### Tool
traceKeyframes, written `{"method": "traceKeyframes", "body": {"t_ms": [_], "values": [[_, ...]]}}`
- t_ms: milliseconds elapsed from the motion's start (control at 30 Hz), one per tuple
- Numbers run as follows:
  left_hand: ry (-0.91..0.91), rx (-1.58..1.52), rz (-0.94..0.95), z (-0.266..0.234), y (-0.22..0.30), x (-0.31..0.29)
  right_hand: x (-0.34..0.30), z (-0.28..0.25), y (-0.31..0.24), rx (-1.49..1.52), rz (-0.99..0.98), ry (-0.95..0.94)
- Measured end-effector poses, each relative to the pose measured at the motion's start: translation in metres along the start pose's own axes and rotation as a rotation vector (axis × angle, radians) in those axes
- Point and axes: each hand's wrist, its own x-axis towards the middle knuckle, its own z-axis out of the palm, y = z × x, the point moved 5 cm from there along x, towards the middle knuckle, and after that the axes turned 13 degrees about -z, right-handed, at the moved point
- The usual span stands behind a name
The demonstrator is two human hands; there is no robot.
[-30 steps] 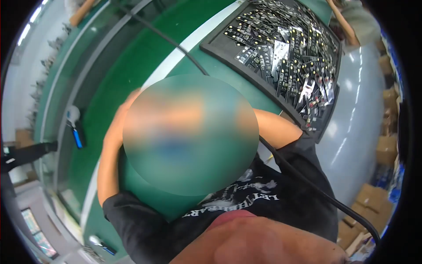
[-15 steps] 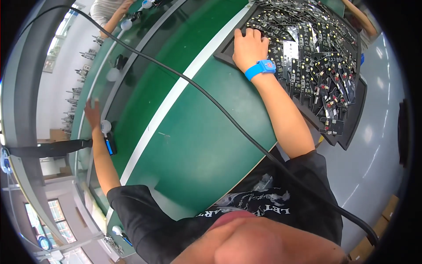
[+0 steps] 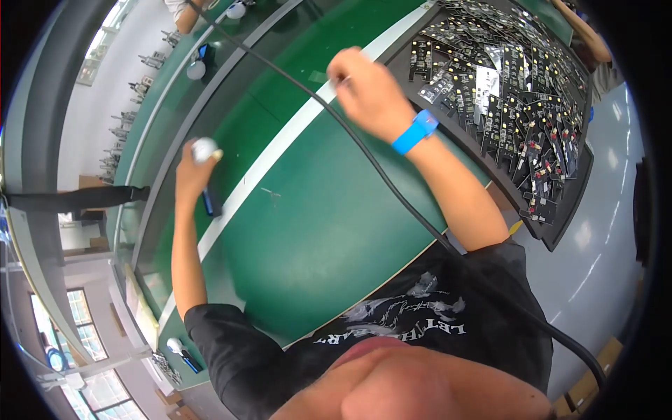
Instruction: Assembling small electronic components into plastic housings on a factory production line.
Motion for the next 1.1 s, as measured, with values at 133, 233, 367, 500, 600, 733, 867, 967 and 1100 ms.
{"method": "traceKeyframes", "body": {"t_ms": [133, 233, 367, 500, 600, 733, 867, 967, 1100], "values": [[0.036, -0.107, 0.267, 0.019, 0.089, -0.05, -0.036, 0.06, -0.035, 0.111, -0.35, -0.68], [0.073, -0.25, 0.357, 0.036, 0.108, -0.072, -0.055, 0.062, -0.027, 0.055, -0.298, -1.036], [-0.091, -0.479, 0.249, 0.046, 0.1, -0.089, -0.045, 0.045, -0.037, -0.014, -0.036, -0.872], [-0.176, -0.483, 0.235, 0.035, 0.09, -0.093, -0.043, 0.048, -0.06, -0.179, -0.011, -0.62], [-0.17, -0.402, 0.268, 0.035, 0.086, -0.093, -0.052, 0.056, -0.066, -0.323, -0.154, -0.671], [-0.387, -0.495, 0.159, 0.057, 0.068, -0.083, -0.051, 0.055, -0.053, -0.41, -0.011, -0.813], [-0.577, -0.999, 0.243, 0.066, 0.067, -0.083, -0.046, 0.046, -0.053, -0.366, 0.061, -0.753], [-0.566, -0.892, 0.484, 0.055, 0.078, -0.09, -0.05, 0.049, -0.058, -0.275, 0.109, -0.816], [-0.508, -0.977, 0.645, 0.056, 0.085, -0.095, -0.045, 0.046, -0.047, -0.054, 0.149, -0.738]]}}
